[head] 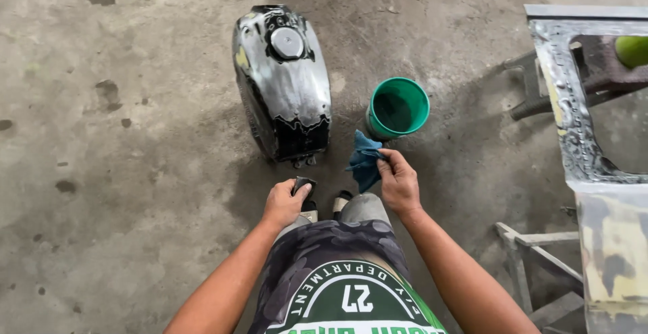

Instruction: Sanding and cleaning a motorcycle fuel tank using sandpaper and water.

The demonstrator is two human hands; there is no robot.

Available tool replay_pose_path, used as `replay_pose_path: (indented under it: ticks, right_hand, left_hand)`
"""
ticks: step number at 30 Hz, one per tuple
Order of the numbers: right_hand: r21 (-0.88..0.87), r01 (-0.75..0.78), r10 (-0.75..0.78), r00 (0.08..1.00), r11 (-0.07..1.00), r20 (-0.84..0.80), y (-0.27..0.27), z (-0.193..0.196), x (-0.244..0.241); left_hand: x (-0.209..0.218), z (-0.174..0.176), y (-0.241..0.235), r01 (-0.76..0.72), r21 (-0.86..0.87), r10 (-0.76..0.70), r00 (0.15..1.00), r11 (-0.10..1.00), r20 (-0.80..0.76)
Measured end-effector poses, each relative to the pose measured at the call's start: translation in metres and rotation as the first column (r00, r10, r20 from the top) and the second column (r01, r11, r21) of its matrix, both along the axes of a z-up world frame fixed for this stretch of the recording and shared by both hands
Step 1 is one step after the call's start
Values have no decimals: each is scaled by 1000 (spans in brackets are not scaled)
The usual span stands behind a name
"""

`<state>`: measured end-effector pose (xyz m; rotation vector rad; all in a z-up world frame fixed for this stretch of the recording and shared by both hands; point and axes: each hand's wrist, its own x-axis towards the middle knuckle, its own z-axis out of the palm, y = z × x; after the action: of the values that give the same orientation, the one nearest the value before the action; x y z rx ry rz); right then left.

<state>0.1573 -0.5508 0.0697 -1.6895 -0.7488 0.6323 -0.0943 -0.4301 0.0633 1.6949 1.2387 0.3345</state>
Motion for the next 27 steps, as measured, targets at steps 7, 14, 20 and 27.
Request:
replay_pose_path:
  ticks: [7,14,20,27]
  right_hand:
    - [-59,104,-97,988,993,121,-26,-5,59]
    - [-105,166,-169,986,981,-19,-27,-36,161]
    - [-80,32,-39,995,996,-94,-3,-102,275]
    - [-202,-55,37,995,978,-94,31,-125,365]
  left_hand:
    - [44,-3,1,65,-30,-65,998,997,2]
    - [129,-40,2,23,-97,-33,994,995,-100]
    - [252,-38,-14,-31,-108,18,993,994,-117]
    - [350,-27,-43,-151,-107,144,987,983,-68]
